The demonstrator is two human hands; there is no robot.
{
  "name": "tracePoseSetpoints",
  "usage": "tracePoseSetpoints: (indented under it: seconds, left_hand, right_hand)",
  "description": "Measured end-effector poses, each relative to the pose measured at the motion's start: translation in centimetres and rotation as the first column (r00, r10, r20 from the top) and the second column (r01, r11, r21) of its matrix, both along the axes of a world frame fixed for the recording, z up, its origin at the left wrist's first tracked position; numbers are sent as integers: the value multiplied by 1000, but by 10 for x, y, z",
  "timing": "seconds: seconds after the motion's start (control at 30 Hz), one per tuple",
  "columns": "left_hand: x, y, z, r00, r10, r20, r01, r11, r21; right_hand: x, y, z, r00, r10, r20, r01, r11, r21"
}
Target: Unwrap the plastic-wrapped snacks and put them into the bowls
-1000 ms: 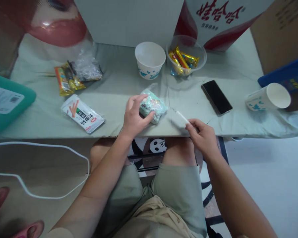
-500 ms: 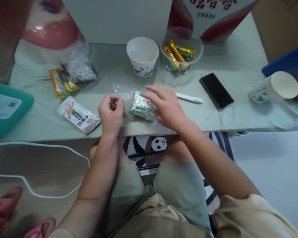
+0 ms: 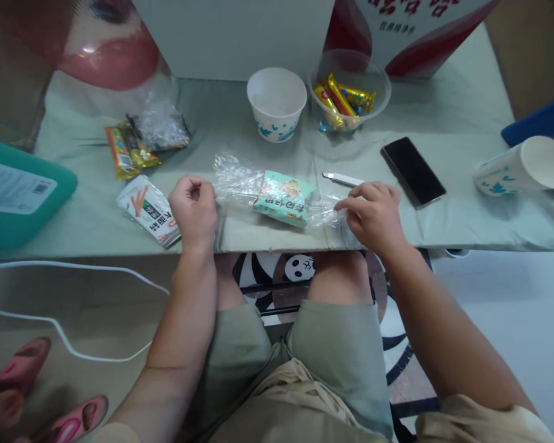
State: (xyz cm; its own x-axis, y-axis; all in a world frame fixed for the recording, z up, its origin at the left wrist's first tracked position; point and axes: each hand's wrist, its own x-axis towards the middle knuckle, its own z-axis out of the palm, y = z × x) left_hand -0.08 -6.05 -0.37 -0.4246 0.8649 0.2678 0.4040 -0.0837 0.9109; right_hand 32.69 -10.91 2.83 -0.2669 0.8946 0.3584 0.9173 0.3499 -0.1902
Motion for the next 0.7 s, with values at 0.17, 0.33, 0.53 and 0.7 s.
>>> tracePoseSetpoints:
  seconds: [0.17, 0.33, 0.53, 0.7]
  left_hand:
    - [4, -5, -2, 995, 15, -103, -10, 999, 48]
    - [12, -10, 0, 953, -158, -258, 198, 971, 137]
    - [16, -5, -1, 933, -256, -254, 272, 962, 31]
    - [17, -6, -3, 911, -336, -238, 336, 941, -41]
  right_hand:
    - [6, -17, 12, 982, -148, -119, 147, 989, -14]
    - [-30, 3, 19, 977, 29, -210, -50, 994, -97]
    - [-51, 33, 9, 979, -60, -197, 29, 988, -154]
    - [-36, 60, 7, 945, -283, -163, 250, 948, -195]
